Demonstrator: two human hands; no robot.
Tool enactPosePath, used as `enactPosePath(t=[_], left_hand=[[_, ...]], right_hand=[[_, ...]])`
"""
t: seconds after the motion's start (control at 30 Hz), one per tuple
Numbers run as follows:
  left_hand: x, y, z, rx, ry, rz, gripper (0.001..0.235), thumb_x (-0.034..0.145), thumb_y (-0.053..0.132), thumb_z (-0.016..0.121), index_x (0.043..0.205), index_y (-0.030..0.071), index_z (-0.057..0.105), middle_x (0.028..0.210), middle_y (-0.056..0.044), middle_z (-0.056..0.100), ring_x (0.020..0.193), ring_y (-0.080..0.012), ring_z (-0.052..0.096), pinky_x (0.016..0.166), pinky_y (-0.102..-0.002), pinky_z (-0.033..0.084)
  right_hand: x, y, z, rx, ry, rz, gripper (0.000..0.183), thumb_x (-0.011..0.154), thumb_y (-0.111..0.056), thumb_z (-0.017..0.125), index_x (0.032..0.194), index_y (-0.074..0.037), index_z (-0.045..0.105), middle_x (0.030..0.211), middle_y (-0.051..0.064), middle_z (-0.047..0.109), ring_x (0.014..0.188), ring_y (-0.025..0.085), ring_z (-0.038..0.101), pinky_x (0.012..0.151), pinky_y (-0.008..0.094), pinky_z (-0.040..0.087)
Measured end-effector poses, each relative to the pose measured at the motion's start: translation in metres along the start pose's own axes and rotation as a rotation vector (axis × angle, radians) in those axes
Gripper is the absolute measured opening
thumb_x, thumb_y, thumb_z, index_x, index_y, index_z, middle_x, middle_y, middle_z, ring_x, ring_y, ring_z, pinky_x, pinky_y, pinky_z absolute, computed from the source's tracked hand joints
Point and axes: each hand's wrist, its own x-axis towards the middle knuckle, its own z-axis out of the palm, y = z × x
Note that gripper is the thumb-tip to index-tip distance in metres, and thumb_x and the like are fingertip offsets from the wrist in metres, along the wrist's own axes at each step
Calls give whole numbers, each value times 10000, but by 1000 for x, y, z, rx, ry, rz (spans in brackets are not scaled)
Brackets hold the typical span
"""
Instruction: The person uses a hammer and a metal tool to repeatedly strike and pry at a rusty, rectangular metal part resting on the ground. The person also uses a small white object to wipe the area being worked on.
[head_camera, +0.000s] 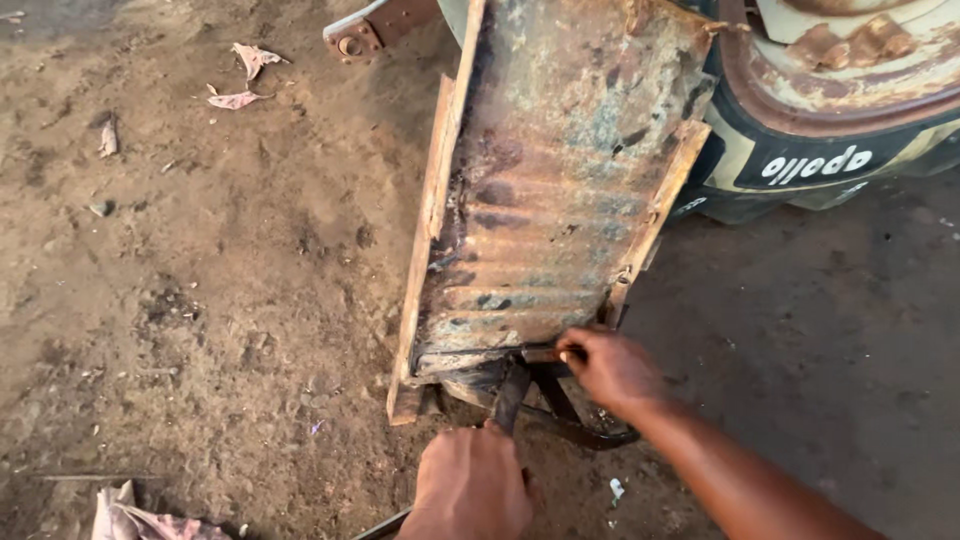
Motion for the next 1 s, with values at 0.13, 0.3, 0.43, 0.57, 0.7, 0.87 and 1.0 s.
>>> enactPosePath(t=[0.13, 0.3, 0.43, 0.57, 0.7, 0.87, 1.0], left_hand=[[-3, 1, 3, -7, 68, 19, 572, 934, 455, 635, 1161, -70, 652, 1011, -211, 738, 964, -344, 746, 835, -439, 613], [-3, 0, 7, -38, 123, 22, 572, 914, 435, 658, 1186, -68, 646, 1013, -206, 743, 990, -344, 736, 872, -434, 597], [-2, -2, 5, -17, 107, 27, 570, 914, 417, 660, 1194, -79, 633, 1040, -210, 729, 1006, -346, 731, 877, -432, 600], [2, -1, 5, -68, 115, 16, 646, 873, 487, 717, 1186, -70, 621, 1068, -205, 717, 1036, -344, 716, 897, -424, 586], [0, -1, 4, -18, 44, 24, 650, 934, 521, 651, 1182, -79, 626, 1032, -204, 748, 996, -333, 748, 863, -426, 609], [-4, -2, 5, -35, 127, 28, 606, 891, 516, 683, 1148, -32, 665, 1066, -194, 722, 1044, -329, 713, 891, -428, 580], [-1, 1, 2, -11, 119, 30, 573, 931, 486, 643, 1178, -31, 650, 1072, -199, 733, 1031, -327, 727, 876, -425, 590]], right_hand=[[-12, -43, -7, -100, -13, -107, 220, 894, -182, 660, 1088, -210, 759, 1109, 74, 730, 943, 300, 722, 831, 462, 562], [-6, -61, -6, -5, 13, -220, 216, 898, -206, 664, 1084, -223, 773, 1152, 60, 735, 986, 325, 706, 845, 430, 572], [10, -71, -11, -167, -190, -72, 239, 970, -211, 604, 1158, -270, 740, 1275, 12, 694, 962, 243, 744, 907, 387, 574], [15, -79, -14, -182, -190, -249, 236, 904, -211, 660, 1103, -259, 777, 1261, 3, 712, 1050, 251, 704, 930, 403, 556], [21, -92, -18, -207, -320, -74, 253, 948, -212, 622, 1119, -318, 775, 1238, -35, 730, 1048, 205, 719, 957, 394, 551], [21, -101, -19, -105, -437, -77, 195, 927, -264, 658, 1052, -322, 796, 1122, -22, 763, 972, 218, 727, 891, 395, 567], [18, -95, -18, -202, -276, -56, 178, 928, -273, 648, 1019, -273, 801, 1045, 40, 773, 922, 277, 738, 835, 428, 583]])
